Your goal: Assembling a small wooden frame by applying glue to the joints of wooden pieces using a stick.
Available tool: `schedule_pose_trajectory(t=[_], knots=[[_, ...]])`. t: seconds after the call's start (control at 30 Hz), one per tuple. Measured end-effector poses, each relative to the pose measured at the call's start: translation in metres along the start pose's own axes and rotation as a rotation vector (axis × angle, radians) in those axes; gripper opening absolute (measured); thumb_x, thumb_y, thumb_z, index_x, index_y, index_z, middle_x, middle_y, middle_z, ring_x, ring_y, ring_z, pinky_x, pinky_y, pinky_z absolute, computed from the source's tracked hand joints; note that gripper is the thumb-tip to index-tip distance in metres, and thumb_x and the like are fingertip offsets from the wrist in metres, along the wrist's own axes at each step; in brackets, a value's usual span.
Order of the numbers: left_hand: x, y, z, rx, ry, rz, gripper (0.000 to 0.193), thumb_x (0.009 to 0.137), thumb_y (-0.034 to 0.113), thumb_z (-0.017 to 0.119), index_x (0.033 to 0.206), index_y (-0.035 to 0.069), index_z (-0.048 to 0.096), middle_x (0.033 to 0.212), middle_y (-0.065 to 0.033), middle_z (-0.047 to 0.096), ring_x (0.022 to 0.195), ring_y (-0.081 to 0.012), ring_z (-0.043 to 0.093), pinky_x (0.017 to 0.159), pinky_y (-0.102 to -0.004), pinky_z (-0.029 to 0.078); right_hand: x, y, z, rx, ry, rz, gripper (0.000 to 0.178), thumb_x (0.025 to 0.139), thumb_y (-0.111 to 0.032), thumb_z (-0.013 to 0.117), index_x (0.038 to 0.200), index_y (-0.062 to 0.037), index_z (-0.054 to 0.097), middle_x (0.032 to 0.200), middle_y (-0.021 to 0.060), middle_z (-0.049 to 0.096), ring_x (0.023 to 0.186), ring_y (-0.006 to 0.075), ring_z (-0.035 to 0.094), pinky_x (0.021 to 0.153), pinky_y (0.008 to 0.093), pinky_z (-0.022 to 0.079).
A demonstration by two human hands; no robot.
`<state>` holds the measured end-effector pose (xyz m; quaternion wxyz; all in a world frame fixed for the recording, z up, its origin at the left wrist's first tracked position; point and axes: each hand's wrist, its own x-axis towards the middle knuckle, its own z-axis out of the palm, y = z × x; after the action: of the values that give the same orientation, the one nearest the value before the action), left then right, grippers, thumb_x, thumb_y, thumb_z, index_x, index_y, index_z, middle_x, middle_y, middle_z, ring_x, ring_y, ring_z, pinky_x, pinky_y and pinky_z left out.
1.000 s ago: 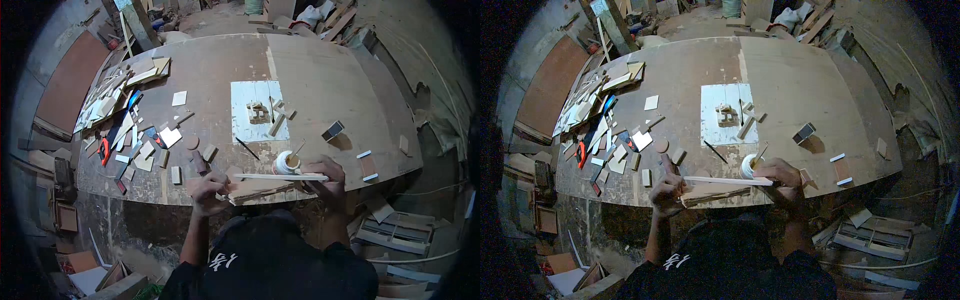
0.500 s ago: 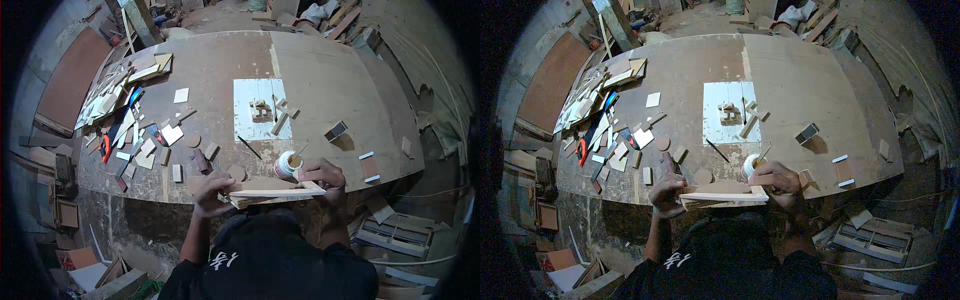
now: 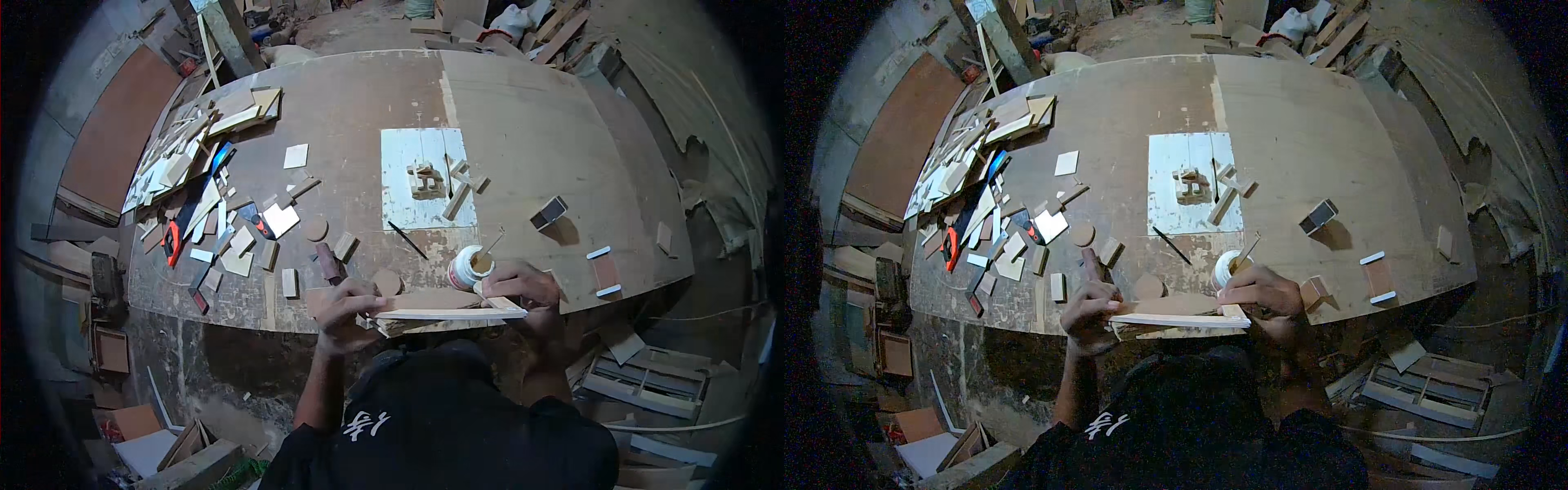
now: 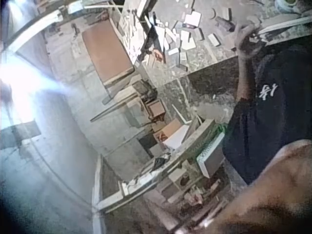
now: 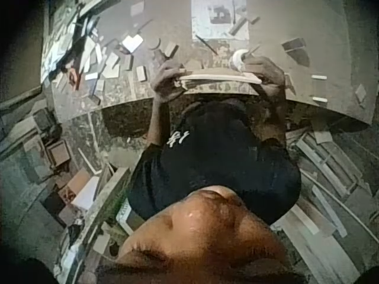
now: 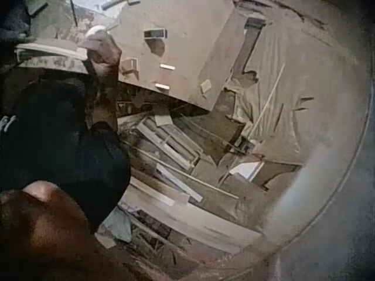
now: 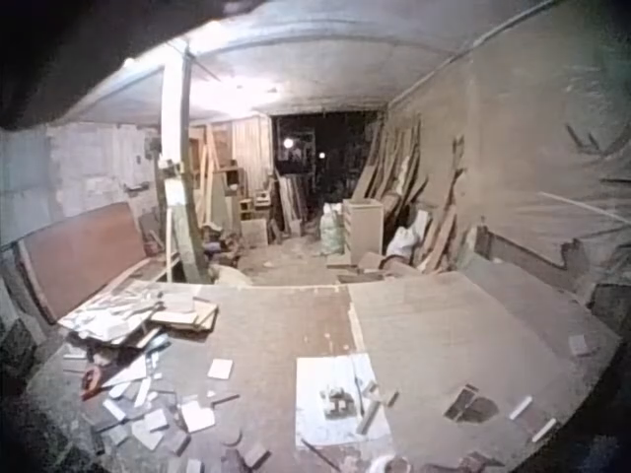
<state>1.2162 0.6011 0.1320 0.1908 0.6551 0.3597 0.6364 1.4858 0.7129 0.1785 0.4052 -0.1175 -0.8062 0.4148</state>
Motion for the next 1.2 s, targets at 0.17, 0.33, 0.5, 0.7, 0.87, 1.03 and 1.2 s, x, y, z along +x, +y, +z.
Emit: schedule_pose_trajectory(t=[0.17, 0.33, 0.5, 0.7, 0.87, 1.03, 1.2], knots=[[0.0, -0.001, -0.001, -0.01, -0.031, 0.03, 0.04, 0.06, 0.001, 0.076, 0.097, -0.001, 0.063, 0.081, -0.0069, 0.053, 0.074, -0.0181, 0.054, 0.064, -0.0281, 0.045, 0.0, -0.002, 0.001, 0.025, -0.002, 0.031, 0.018, 0.075, -0.007, 0.071, 0.09, -0.0014, 0.064, 0.084, 0.0102, 0.061, 0.077, 0.0209, 0.059, 0.069, 0.0291, 0.046], [-0.005, -0.002, 0.003, -0.128, 0.02, -0.034, 0.037, 0.062, 0.002, 0.076, 0.096, -0.001, 0.063, 0.084, -0.0085, 0.052, 0.075, -0.0194, 0.055, 0.067, -0.0289, 0.047, -0.001, -0.005, 0.003, 0.018, 0.045, 0.117, 0.02, 0.076, -0.011, 0.071, 0.092, -0.0008, 0.063, 0.082, 0.0105, 0.061, 0.076, 0.0199, 0.058, 0.066, 0.0286, 0.044], [-0.011, -0.002, 0.01, -0.267, 0.184, -0.222, 0.035, 0.063, 0.003, 0.079, 0.092, -0.002, 0.061, 0.087, -0.0087, 0.052, 0.079, -0.0182, 0.057, 0.073, -0.0336, 0.051, -0.006, -0.004, 0.007, 0.308, 0.164, 0.385, 0.028, 0.08, -0.022, 0.07, 0.088, 0.0036, 0.063, 0.082, 0.0079, 0.061, 0.076, 0.0146, 0.058, 0.069, 0.0281, 0.046], [-0.012, -0.005, 0.007, -0.159, 0.183, -0.218, 0.036, 0.062, 0.007, 0.081, 0.091, 0.001, 0.061, 0.084, -0.0069, 0.056, 0.077, -0.0147, 0.057, 0.07, -0.0268, 0.047, -0.011, 0.02, 0.014, 0.337, 0.121, 0.452, 0.024, 0.08, -0.008, 0.047, 0.096, 0.0061, 0.058, 0.087, 0.0128, 0.061, 0.083, 0.0178, 0.058, 0.08, 0.03, 0.046], [-0.014, -0.004, 0.002, -0.118, 0.168, -0.225, 0.035, 0.062, 0.01, 0.082, 0.089, 0.001, 0.062, 0.084, -0.0068, 0.057, 0.075, -0.015, 0.057, 0.07, -0.0263, 0.045, -0.022, 0.038, 0.033, 0.689, 0.201, 0.523, 0.034, 0.079, -0.018, 0.041, 0.098, 0.0068, 0.056, 0.097, 0.0185, 0.06, 0.09, 0.0241, 0.059, 0.086, 0.0359, 0.046], [-0.017, 0.0, 0.001, -0.289, 0.159, -0.242, 0.039, 0.064, 0.012, 0.082, 0.095, 0.001, 0.059, 0.085, -0.0083, 0.058, 0.077, -0.0161, 0.057, 0.072, -0.0281, 0.046, -0.031, 0.051, 0.052, 1.01, 0.118, 0.628, 0.036, 0.081, -0.012, 0.036, 0.106, 0.0066, 0.055, 0.105, 0.0168, 0.059, 0.097, 0.0223, 0.058, 0.088, 0.0347, 0.046], [-0.023, 0.005, -0.001, -0.355, 0.29, -0.447, 0.039, 0.067, 0.01, 0.079, 0.097, 0.001, 0.056, 0.09, -0.0052, 0.057, 0.081, -0.0156, 0.057, 0.074, -0.0287, 0.046, -0.042, 0.057, 0.056, 0.724, -0.057, 0.793, 0.04, 0.083, -0.024, 0.063, 0.114, 0.0009, 0.058, 0.103, 0.0095, 0.064, 0.097, 0.0147, 0.057, 0.086, 0.0298, 0.045]])
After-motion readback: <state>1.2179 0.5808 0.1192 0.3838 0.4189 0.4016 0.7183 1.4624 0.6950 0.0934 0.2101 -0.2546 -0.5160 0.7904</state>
